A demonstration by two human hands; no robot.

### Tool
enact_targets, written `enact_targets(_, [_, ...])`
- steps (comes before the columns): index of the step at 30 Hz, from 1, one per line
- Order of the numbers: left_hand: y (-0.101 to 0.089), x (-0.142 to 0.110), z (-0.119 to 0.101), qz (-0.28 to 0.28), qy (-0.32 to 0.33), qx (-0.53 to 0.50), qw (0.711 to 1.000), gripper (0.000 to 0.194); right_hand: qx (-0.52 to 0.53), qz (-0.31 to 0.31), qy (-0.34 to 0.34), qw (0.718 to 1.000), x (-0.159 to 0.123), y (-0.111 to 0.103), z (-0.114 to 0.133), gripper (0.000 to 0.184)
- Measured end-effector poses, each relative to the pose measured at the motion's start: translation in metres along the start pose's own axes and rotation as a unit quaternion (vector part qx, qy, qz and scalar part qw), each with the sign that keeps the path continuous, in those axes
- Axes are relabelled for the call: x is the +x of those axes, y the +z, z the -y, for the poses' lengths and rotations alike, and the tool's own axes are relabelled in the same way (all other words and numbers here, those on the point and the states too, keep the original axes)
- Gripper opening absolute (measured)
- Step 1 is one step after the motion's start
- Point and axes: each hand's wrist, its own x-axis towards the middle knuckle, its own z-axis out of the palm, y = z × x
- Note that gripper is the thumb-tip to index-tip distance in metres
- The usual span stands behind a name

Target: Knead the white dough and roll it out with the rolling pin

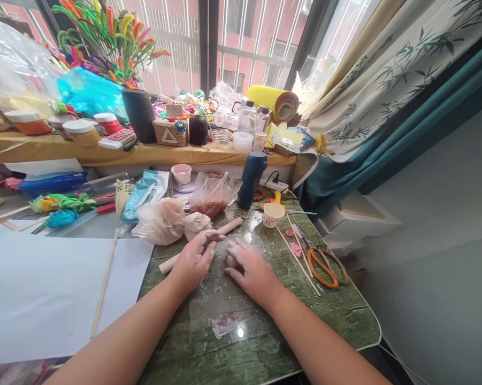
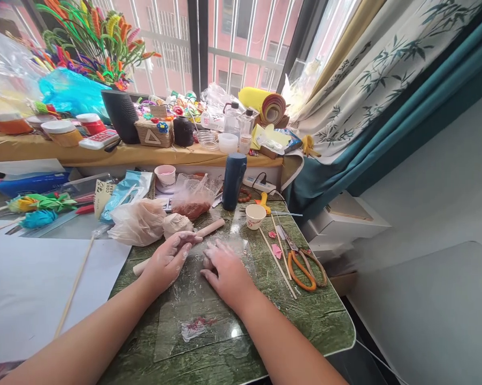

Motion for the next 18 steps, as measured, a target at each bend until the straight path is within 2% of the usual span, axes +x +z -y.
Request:
enact_targets(3, [-0.001,0.000,0.002,0.013,0.005,0.004,1.000,0.024,-0.065,0.016,-0.009,0.998,0.003,-0.001,-0.006,0.038])
enact_targets(6, [0.000,0.000,0.006,0.034,0.016,-0.015,0.999,0.025,-0.069,0.074,-0.021,0.995,0.006,-0.008,-0.002,0.034])
enact_targets(8, [0.000,0.000,0.007,0.042,0.019,-0.023,0.999,0.025,-0.055,0.088,-0.026,0.994,0.007,-0.013,0.001,0.033])
enact_targets(12, [0.004,0.000,0.007,0.050,0.011,-0.046,0.998,0.025,-0.028,-0.015,-0.034,0.999,0.011,-0.018,0.003,0.027])
enact_targets(14, [0.006,0.000,0.007,0.048,0.009,-0.056,0.997,0.026,-0.031,-0.026,-0.046,0.998,0.014,-0.017,0.001,0.024])
enact_targets(18, [0.008,0.000,0.010,0.043,0.001,-0.056,0.997,0.024,-0.080,0.062,-0.049,0.994,0.020,-0.011,-0.004,0.017])
